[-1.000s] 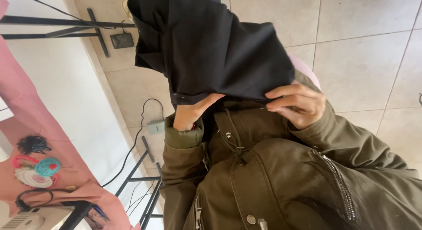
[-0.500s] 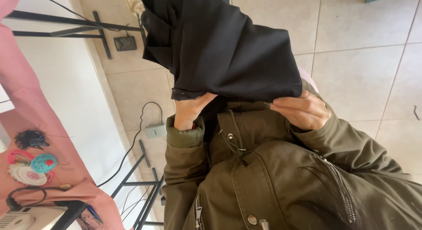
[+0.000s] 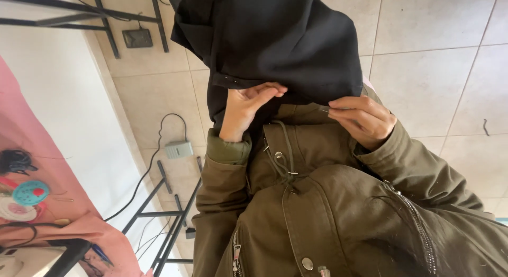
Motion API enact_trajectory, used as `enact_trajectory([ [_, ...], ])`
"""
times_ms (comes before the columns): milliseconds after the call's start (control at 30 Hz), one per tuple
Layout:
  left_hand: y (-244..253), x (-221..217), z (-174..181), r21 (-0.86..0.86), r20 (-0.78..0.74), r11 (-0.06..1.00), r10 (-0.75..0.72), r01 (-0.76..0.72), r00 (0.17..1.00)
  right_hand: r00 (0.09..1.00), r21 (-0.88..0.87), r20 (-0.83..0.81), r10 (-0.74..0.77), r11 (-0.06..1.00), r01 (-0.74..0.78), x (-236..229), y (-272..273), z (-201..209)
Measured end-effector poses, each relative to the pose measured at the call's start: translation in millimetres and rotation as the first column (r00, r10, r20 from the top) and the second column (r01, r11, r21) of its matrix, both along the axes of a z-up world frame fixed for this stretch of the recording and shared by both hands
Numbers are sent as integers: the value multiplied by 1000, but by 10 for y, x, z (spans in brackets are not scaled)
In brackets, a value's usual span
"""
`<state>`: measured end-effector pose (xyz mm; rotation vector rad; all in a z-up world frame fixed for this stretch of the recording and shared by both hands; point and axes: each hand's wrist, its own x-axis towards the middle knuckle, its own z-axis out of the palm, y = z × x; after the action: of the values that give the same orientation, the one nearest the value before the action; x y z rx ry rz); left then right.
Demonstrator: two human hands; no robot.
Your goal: Hand sewing a black fabric garment using a needle and thread.
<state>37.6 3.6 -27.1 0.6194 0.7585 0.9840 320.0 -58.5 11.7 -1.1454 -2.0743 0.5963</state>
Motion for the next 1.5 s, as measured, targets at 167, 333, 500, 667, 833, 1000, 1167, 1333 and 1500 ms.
enact_trajectory([
  [167,-84,3,-216,-16,-100,997,-75,74,992,1000,-48,-12,26,998,-26,40,-14,-16],
  [333,-102,-110,-55,36,-178,980,-188,197,966,999,-91,19,37,995,-35,53,-14,-10],
  [500,-96,-118,103,91,-185,950,-280,300,942,992,-158,-50,114,980,-121,96,70,58],
  [667,-138,-116,25,36,-122,961,-270,276,955,947,-271,-300,117,941,-202,510,45,95],
  [833,-120,-75,125,206,-240,914,-300,351,923,820,-574,-519,-241,809,-126,534,-38,323],
  [1000,-96,56,171,52,-97,973,-218,223,971,560,-482,-828,33,470,-740,147,77,368],
  [1167,-110,143,215,32,-309,972,-210,231,927,646,-593,-756,109,305,-745,-121,197,546],
  [1333,-206,145,85,22,-67,986,-166,168,984,777,-653,-590,220,438,-619,-99,182,579],
  [1500,-160,98,156,218,-412,950,-120,225,903,893,-505,-425,147,781,-369,196,137,409],
])
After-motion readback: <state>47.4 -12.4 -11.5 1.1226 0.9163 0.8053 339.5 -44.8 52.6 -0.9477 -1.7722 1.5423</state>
